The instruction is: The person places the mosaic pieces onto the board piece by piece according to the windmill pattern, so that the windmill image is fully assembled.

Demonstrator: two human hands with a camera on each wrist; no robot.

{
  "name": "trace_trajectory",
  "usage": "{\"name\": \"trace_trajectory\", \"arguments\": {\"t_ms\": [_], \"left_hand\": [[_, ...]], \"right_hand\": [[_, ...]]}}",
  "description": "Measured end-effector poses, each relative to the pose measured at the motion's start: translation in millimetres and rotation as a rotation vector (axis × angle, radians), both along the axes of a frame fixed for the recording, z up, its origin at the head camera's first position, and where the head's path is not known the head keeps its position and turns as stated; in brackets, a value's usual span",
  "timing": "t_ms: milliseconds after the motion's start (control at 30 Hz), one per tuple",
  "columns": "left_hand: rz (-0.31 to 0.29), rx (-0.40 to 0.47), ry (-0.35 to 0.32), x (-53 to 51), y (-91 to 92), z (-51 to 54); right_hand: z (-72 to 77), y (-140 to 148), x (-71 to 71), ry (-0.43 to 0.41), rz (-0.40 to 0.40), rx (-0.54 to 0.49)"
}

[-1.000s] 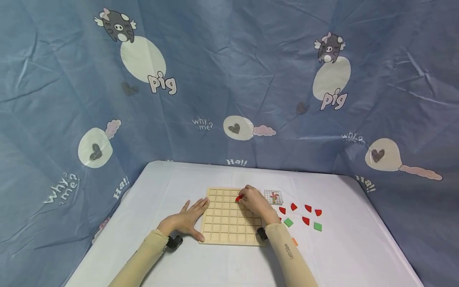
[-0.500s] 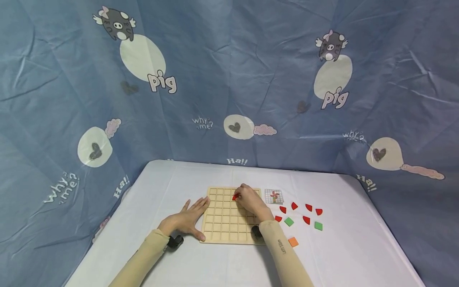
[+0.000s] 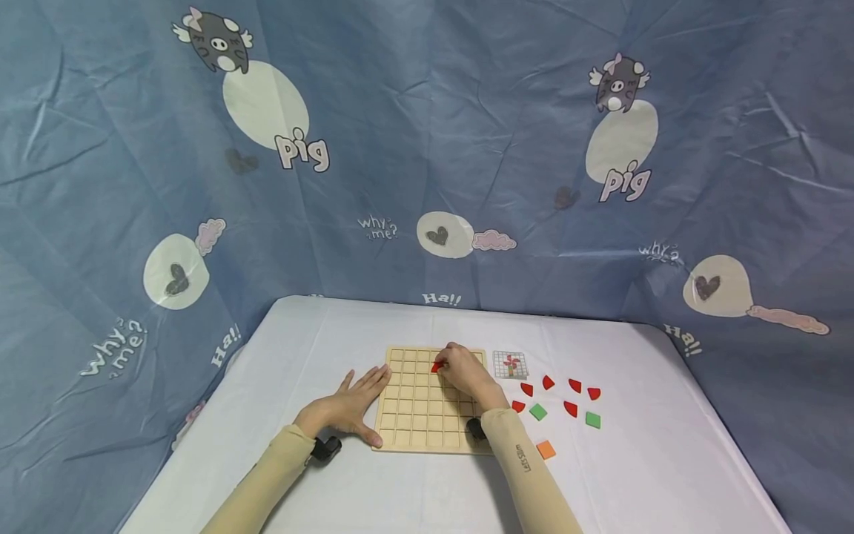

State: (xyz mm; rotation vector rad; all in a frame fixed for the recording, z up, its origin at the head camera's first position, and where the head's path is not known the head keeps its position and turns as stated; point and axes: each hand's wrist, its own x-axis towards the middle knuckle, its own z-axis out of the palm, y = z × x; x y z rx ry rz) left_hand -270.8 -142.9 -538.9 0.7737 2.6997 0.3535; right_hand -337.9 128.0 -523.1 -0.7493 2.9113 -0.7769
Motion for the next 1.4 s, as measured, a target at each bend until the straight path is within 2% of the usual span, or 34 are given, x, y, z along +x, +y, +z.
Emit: {"name": "trace_trajectory", "arguments": {"t_ms": [533,967,1167,1400], "left_hand": [[-0.003,0.003,-0.007,-0.1,-0.5,-0.4],[-0.001,-0.008,-0.008,0.2,-0.3,-0.4],[0.003,-0.011,-0.009,-0.5,0.1,-1.3],[-0.003,-0.005,-0.012,0.5,-0.5,-1.0]], "right_hand": [[-1.0,0.5,1.9,-0.023,-0.019,-0.006],[-0.1,1.7,2.4,0.012,0.005,-0.016],[-1.6,2.9,1.9,-0.027,-0.019,-0.017],[-2.5,2.7,1.1,-0.023,-0.018,-0.026]]}}
